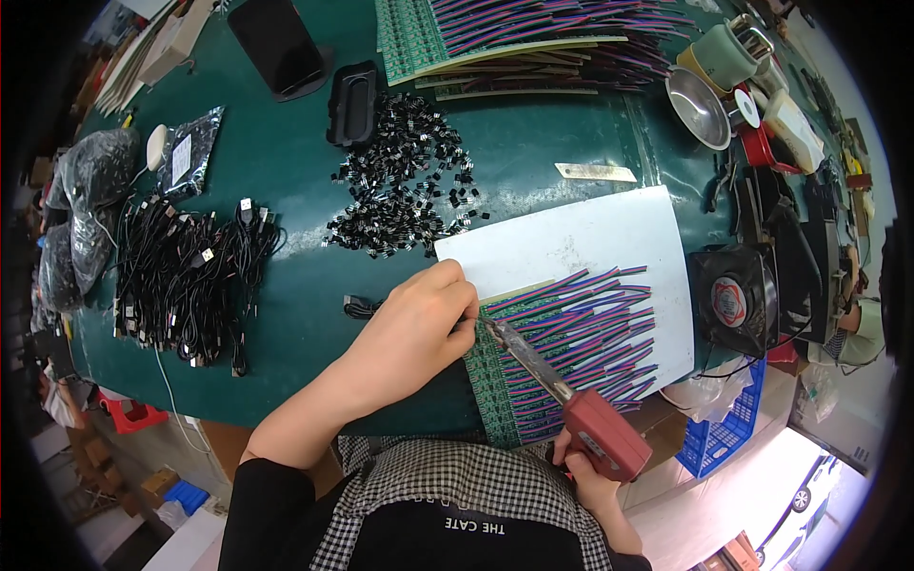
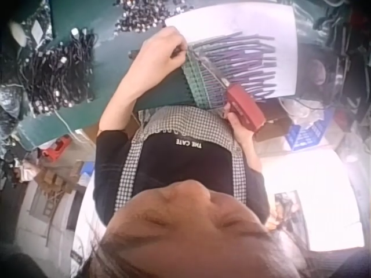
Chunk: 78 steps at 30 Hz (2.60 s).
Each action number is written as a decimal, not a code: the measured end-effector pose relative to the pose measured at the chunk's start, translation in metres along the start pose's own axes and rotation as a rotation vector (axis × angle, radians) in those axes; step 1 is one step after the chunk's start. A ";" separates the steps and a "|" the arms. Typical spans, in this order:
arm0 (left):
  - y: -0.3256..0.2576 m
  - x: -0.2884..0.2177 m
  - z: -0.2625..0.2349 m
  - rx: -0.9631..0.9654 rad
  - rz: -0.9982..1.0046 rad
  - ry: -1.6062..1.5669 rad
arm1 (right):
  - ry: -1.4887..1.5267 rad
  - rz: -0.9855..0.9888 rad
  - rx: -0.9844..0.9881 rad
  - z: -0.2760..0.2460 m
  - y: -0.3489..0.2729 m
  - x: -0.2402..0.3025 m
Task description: The person attaches wires to a circuit board using a handheld soldering gun.
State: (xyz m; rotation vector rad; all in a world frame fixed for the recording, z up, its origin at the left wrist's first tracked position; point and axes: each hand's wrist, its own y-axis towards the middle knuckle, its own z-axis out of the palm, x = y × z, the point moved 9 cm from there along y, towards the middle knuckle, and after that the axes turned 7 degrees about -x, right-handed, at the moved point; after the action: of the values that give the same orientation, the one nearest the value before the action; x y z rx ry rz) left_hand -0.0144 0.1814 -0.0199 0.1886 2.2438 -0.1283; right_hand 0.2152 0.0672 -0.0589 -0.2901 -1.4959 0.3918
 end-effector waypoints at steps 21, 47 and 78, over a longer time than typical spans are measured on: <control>-0.003 -0.002 0.002 -0.066 0.088 0.030 | -0.035 -0.089 -0.088 -0.005 -0.007 0.012; -0.085 0.103 -0.128 -0.476 -0.556 0.175 | -0.023 -0.330 -0.282 -0.018 -0.008 0.027; -0.064 -0.042 0.039 0.305 -0.227 -0.706 | 0.070 0.004 -0.117 0.027 0.005 0.032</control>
State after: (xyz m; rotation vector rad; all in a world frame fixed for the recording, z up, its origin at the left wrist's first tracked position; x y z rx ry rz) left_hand 0.0299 0.1084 -0.0101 0.0359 1.5250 -0.5688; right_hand 0.1885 0.0837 -0.0299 -0.3959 -1.4521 0.2954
